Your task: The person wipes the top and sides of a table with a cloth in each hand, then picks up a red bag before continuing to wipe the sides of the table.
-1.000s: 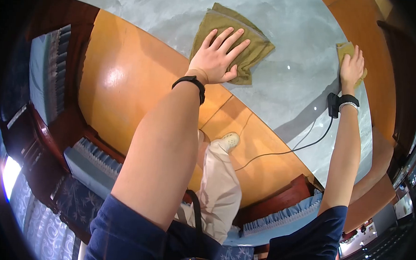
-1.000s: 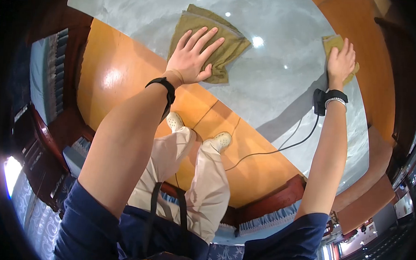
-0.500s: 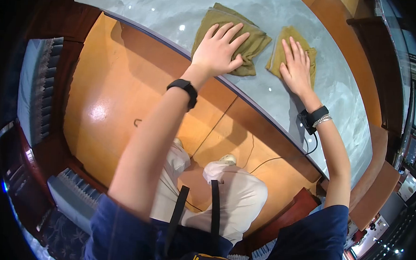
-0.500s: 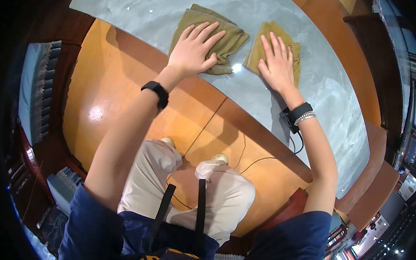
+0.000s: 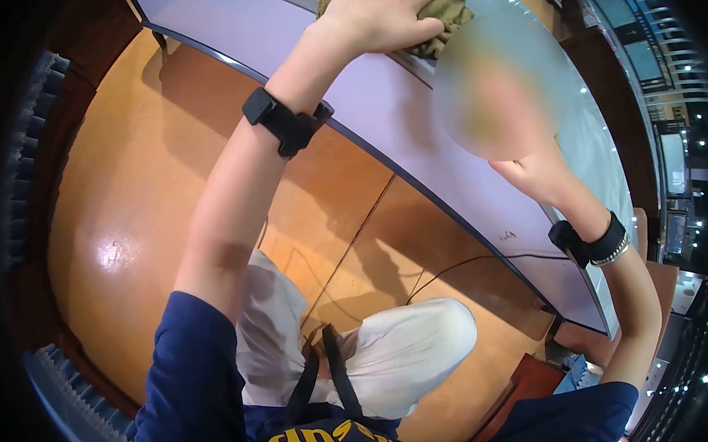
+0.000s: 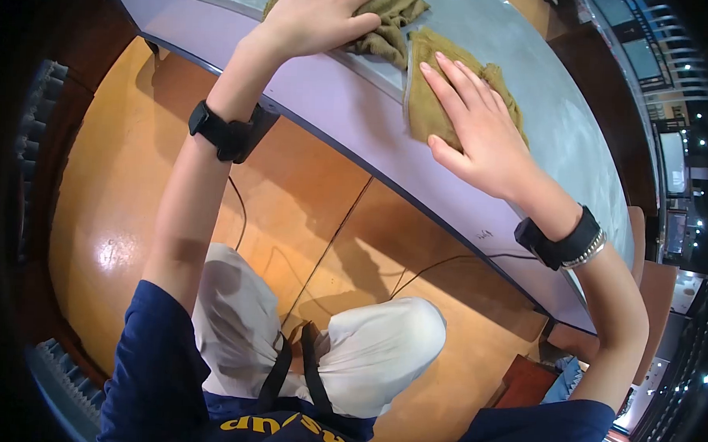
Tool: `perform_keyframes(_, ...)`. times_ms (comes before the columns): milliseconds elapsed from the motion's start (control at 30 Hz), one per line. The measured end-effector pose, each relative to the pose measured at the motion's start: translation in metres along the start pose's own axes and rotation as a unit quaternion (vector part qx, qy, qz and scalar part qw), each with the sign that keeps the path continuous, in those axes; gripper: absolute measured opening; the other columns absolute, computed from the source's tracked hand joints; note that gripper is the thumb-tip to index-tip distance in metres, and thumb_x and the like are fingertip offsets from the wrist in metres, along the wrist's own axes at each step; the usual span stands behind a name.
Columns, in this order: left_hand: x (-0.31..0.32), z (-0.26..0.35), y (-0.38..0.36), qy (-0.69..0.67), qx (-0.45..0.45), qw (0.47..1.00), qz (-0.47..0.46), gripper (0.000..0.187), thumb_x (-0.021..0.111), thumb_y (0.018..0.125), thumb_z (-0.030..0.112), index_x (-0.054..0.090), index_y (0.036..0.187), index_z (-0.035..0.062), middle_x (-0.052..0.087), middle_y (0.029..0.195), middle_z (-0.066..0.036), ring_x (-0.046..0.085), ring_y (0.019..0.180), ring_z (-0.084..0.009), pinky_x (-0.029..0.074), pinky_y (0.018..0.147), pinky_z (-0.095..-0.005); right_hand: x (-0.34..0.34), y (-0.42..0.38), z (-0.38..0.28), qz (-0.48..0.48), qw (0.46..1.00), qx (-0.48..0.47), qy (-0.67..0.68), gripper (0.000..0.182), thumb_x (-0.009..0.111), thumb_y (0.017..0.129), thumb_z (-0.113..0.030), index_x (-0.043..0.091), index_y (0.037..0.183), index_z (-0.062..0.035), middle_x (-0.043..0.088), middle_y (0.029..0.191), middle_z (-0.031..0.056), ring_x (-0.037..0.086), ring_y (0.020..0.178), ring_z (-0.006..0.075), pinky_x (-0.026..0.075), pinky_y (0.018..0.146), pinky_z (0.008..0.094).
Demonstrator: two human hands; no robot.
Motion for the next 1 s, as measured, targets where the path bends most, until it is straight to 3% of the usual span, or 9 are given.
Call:
perform_keyframes(133, -0.008, 0.009, -0.019, 0.025, -0.019, 0.999, 0.029, 0.046, 0.043, 0.082, 0.039, 0.057, 0.111, 0.0058, 0.054, 0.119, -0.018, 0.047, 0.115, -0.0304, 0.033, 0.098, -0.0402, 0.004, -0.044, -0.013, 0.01, 0.998, 0.031, -0.045, 0.066, 0.055, 0.079, -0.021, 0.028, 0.138, -0.0092, 0.026, 0.143, 0.0138, 0.027, 0.13, 0.0338, 0.025, 0.105, 0.0427)
perform_keyframes(233, -0.016, 0.019, -0.028, -0.025, -0.033, 0.998, 0.051, 0.044, 0.043, 0.082, 0.037, 0.059, 0.109, 0.0062, 0.055, 0.115, -0.017, 0.048, 0.112, -0.0302, 0.033, 0.098, -0.0402, 0.005, -0.083, -0.007, 0.036, 0.992, 0.064, -0.105, 0.064, 0.057, 0.078, -0.007, 0.031, 0.137, -0.0087, 0.031, 0.141, 0.0122, 0.032, 0.128, 0.0302, 0.029, 0.103, 0.0403)
perform_keyframes(467, -0.012, 0.047, -0.047, -0.079, -0.038, 0.982, 0.167, 0.04, 0.045, 0.08, 0.032, 0.06, 0.105, 0.0062, 0.058, 0.109, -0.014, 0.049, 0.109, -0.0271, 0.031, 0.095, -0.0442, 0.014, -0.138, 0.004, 0.1, 0.974, 0.125, -0.162, 0.059, 0.054, 0.08, -0.007, 0.034, 0.135, -0.0077, 0.034, 0.14, 0.0121, 0.033, 0.129, 0.0292, 0.029, 0.102, 0.0393)
perform_keyframes(533, -0.013, 0.063, -0.045, -0.063, -0.017, 0.98, 0.186, 0.031, 0.049, 0.076, 0.025, 0.063, 0.097, 0.0059, 0.061, 0.102, -0.013, 0.053, 0.102, -0.0264, 0.035, 0.091, -0.0429, 0.018, -0.14, 0.003, 0.114, 0.97, 0.122, -0.177, 0.058, 0.054, 0.08, -0.007, 0.035, 0.135, -0.0076, 0.036, 0.139, 0.0117, 0.034, 0.127, 0.0284, 0.03, 0.102, 0.0387)
perform_keyframes(567, 0.017, 0.062, -0.039, 0.018, -0.012, 0.973, 0.23, 0.04, 0.044, 0.077, 0.038, 0.067, 0.094, 0.0097, 0.063, 0.1, -0.01, 0.057, 0.098, -0.0259, 0.033, 0.095, -0.0459, 0.018, -0.139, 0.003, 0.134, 0.964, 0.123, -0.194, 0.057, 0.054, 0.08, -0.007, 0.037, 0.134, -0.0075, 0.038, 0.138, 0.0112, 0.036, 0.126, 0.0277, 0.031, 0.101, 0.0381)
perform_keyframes(600, 0.027, 0.07, -0.036, 0.01, 0.043, 0.946, 0.322, 0.035, 0.046, 0.074, 0.038, 0.067, 0.079, 0.0105, 0.064, 0.087, -0.008, 0.06, 0.088, -0.0243, 0.034, 0.09, -0.0445, 0.02, -0.138, 0.003, 0.136, 0.964, 0.124, -0.194, 0.057, 0.054, 0.08, -0.007, 0.037, 0.134, -0.0075, 0.038, 0.138, 0.0112, 0.036, 0.126, 0.0277, 0.031, 0.101, 0.0381)
perform_keyframes(667, 0.03, 0.097, -0.037, -0.022, 0.035, 0.968, 0.249, 0.034, 0.048, 0.076, 0.036, 0.067, 0.094, 0.0131, 0.064, 0.101, -0.007, 0.058, 0.099, -0.0241, 0.035, 0.092, -0.0423, 0.021, -0.137, 0.001, 0.17, 0.953, 0.118, -0.223, 0.055, 0.055, 0.078, -0.007, 0.04, 0.132, -0.0076, 0.043, 0.134, 0.0099, 0.042, 0.122, 0.0267, 0.034, 0.099, 0.0364)
perform_keyframes(867, 0.055, 0.192, -0.033, -0.14, 0.107, 0.954, 0.244, 0.031, 0.052, 0.071, 0.034, 0.063, 0.081, 0.0066, 0.063, 0.087, -0.009, 0.059, 0.087, -0.025, 0.04, 0.082, -0.0405, 0.031, -0.139, 0.006, 0.225, 0.926, 0.128, -0.277, 0.05, 0.057, 0.076, -0.011, 0.048, 0.124, -0.0033, 0.051, 0.126, 0.0116, 0.05, 0.114, 0.0272, 0.04, 0.093, 0.037)
perform_keyframes(1000, 0.056, 0.19, -0.034, -0.167, 0.119, 0.943, 0.262, 0.029, 0.056, 0.069, 0.031, 0.061, 0.08, 0.0045, 0.063, 0.085, -0.009, 0.059, 0.084, -0.0226, 0.043, 0.077, -0.0335, 0.035, -0.137, 0.006, 0.245, 0.915, 0.129, -0.294, 0.048, 0.058, 0.076, -0.012, 0.049, 0.122, -0.0017, 0.053, 0.123, 0.0127, 0.052, 0.111, 0.0276, 0.042, 0.091, 0.0375)
Point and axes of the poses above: each hand's wrist, its own y-axis towards the middle knuckle, its own x-axis out of the palm, z = x × y, the point moved 3 cm from there along y, towards the middle knuckle
